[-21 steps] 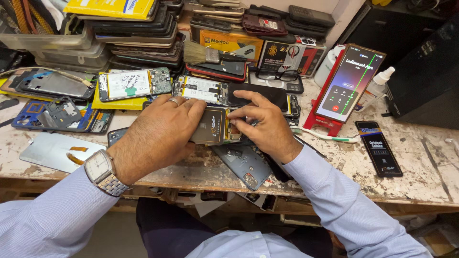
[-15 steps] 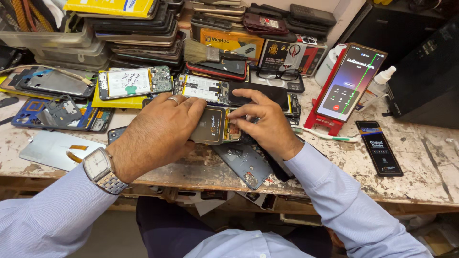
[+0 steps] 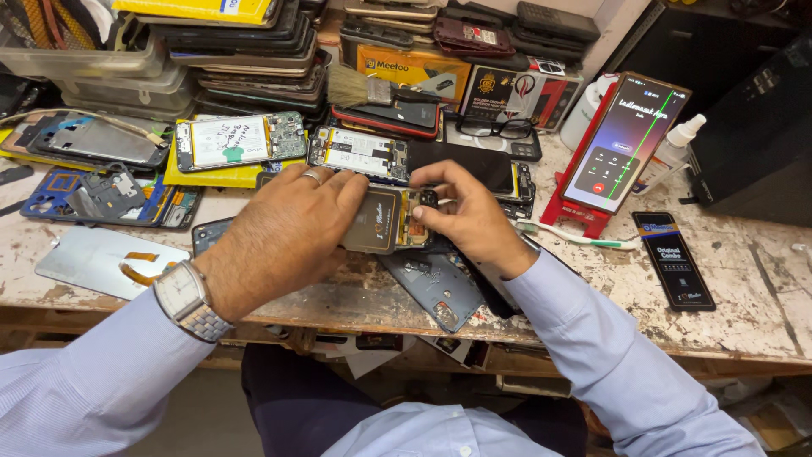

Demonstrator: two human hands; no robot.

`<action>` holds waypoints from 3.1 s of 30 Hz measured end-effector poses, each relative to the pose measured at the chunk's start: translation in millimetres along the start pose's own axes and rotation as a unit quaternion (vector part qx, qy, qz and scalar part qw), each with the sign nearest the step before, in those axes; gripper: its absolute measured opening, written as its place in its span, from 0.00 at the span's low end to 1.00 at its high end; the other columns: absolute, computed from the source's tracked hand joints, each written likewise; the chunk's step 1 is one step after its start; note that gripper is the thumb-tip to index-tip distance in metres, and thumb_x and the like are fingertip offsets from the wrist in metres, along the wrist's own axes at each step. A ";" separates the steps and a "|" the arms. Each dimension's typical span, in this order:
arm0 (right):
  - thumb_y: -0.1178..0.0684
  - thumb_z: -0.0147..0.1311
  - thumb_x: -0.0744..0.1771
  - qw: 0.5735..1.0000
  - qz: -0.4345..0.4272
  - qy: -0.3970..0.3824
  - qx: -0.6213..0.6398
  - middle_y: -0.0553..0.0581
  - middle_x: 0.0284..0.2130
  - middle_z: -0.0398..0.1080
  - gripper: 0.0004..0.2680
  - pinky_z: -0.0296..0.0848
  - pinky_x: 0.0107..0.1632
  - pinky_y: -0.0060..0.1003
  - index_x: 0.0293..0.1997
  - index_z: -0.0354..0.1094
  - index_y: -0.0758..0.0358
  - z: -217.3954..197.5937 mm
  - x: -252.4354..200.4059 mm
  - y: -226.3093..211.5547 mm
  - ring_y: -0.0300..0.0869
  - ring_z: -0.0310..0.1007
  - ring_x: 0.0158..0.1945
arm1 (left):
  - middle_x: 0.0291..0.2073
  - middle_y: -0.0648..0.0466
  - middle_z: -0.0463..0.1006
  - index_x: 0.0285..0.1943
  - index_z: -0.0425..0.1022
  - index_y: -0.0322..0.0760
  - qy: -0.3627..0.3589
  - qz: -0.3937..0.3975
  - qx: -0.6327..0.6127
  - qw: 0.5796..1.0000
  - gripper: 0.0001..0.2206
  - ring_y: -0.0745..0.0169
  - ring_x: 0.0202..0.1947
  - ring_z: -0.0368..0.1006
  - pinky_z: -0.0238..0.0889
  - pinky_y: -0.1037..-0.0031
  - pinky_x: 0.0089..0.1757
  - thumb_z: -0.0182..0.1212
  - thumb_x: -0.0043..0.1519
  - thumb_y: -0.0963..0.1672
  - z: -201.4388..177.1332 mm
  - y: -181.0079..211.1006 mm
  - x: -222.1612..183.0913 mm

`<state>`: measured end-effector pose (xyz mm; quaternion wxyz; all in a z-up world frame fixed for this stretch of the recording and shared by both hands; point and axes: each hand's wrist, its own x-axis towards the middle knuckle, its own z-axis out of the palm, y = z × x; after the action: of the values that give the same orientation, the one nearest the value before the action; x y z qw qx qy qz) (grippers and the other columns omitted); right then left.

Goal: The person disassembles a smartphone, removes the battery, and cleans the internal frame using a brush. They then apply adhesive along the edges of the frame and handle a yellow battery component, preparing it for installation.

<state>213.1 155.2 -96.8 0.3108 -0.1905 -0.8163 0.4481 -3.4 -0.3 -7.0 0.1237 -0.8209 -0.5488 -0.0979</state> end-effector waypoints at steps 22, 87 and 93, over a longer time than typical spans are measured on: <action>0.61 0.53 0.68 0.944 0.186 0.092 0.257 0.56 0.47 0.75 0.19 0.80 0.41 0.36 0.68 0.59 0.63 -50.7 -18.7 -3.6 0.37 0.77 0.46 | 0.39 0.39 0.81 0.52 0.71 0.33 -0.164 -0.226 -0.096 0.956 0.26 0.39 0.43 0.77 0.70 0.55 0.46 0.75 0.48 0.47 -5.2 -64.3 -34.2; 0.55 0.60 0.67 0.995 0.069 -0.058 0.032 0.49 0.28 0.69 0.06 0.68 0.35 0.30 0.35 0.69 0.66 41.8 -53.1 -76.3 0.32 0.67 0.32 | 0.65 0.48 0.71 0.72 0.63 0.29 0.192 -0.307 -0.824 0.437 0.37 0.59 0.65 0.66 0.58 0.69 0.62 0.33 0.68 0.61 128.4 97.5 -14.3; 0.58 0.56 0.69 0.988 0.057 -0.049 0.132 0.50 0.33 0.67 0.05 0.68 0.45 0.31 0.37 0.66 0.67 32.9 -64.4 -61.7 0.33 0.65 0.39 | 0.63 0.43 0.72 0.71 0.65 0.27 0.202 -0.284 -0.838 0.420 0.39 0.57 0.62 0.70 0.60 0.69 0.61 0.33 0.68 0.61 121.8 92.4 -14.7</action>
<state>236.0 64.6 -79.4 0.2670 -0.1723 -0.7521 0.5773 79.6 -9.3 -136.0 -0.5525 -0.2725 -0.3570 -0.7022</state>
